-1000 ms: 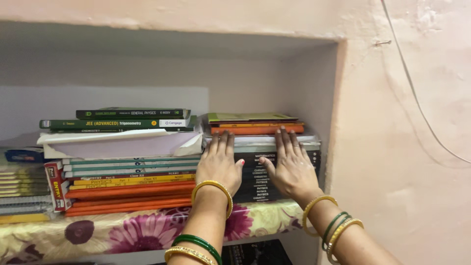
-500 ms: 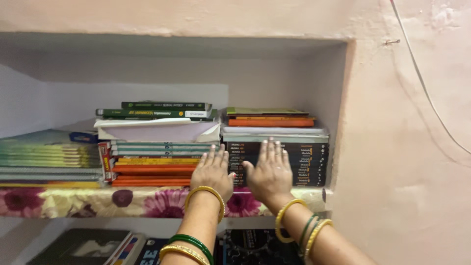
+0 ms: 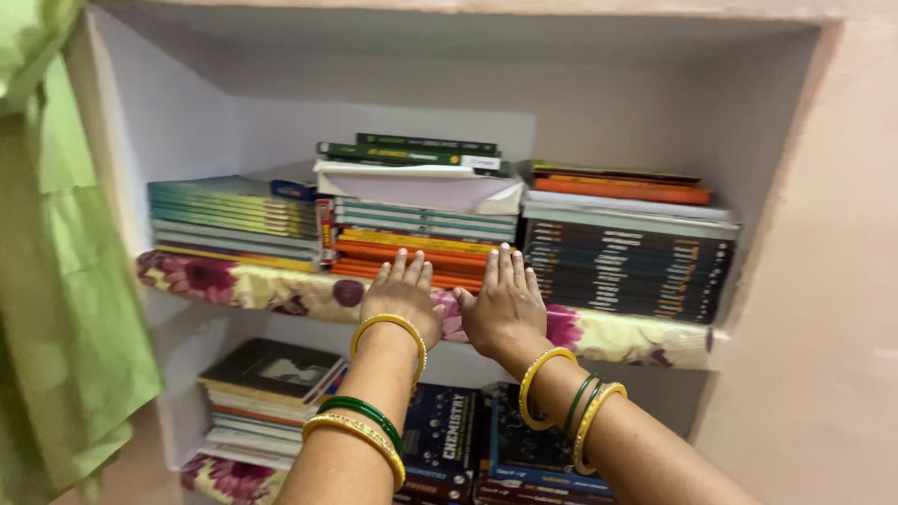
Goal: The person organizes a bookshelf by taking books and notebooks from a lower shelf and placing them onto the shelf above.
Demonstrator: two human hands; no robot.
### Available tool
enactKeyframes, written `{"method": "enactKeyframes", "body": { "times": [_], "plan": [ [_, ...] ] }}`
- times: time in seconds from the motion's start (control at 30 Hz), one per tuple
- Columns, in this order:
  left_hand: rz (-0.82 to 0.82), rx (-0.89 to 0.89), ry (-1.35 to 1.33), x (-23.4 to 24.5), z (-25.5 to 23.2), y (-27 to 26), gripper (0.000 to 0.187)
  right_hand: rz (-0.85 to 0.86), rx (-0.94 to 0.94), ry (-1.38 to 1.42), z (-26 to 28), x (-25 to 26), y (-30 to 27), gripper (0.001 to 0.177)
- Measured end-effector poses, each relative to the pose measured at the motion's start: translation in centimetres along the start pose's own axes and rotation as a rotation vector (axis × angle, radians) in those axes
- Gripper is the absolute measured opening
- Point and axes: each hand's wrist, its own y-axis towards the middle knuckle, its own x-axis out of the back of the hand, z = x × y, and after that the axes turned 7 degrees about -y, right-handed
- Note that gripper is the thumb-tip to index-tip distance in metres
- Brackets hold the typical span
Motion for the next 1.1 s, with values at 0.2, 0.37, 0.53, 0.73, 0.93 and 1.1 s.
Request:
{"method": "enactKeyframes", "body": {
  "times": [0.2, 0.37, 0.53, 0.73, 0.93, 1.1],
  "plan": [
    [0.058, 0.112, -0.004, -2.4, 6.9, -1.8, 0.073, -0.020, 0.117, -0.055, 5.2, -1.5, -1.5, 0.086],
    [0.068, 0.153, 0.042, -4.9, 12.6, -2.9, 0.079, -0.093, 0.227, 0.025, 11.2, -3.4, -2.5, 0.085],
    [0.133, 0.169, -0.010, -7.6, 18.6, -3.5, 0.083, -0.099, 0.313, 0.067, 18.3, -6.5, -3.3, 0.087],
    [0.236, 0.176, -0.029, -11.0, 26.7, -3.5, 0.085, 0.037, 0.296, 0.040, 26.7, -11.1, -2.6, 0.084],
    [0.324, 0.191, -0.032, -17.1, 33.6, -2.7, 0.087, 0.140, 0.363, 0.004, 32.4, -17.0, -2.7, 0.081],
    [0.354, 0.143, -0.013, -22.4, 37.3, -1.2, 0.087, 0.267, 0.346, -0.008, 35.7, -21.1, -2.2, 0.077]
  ]
}}
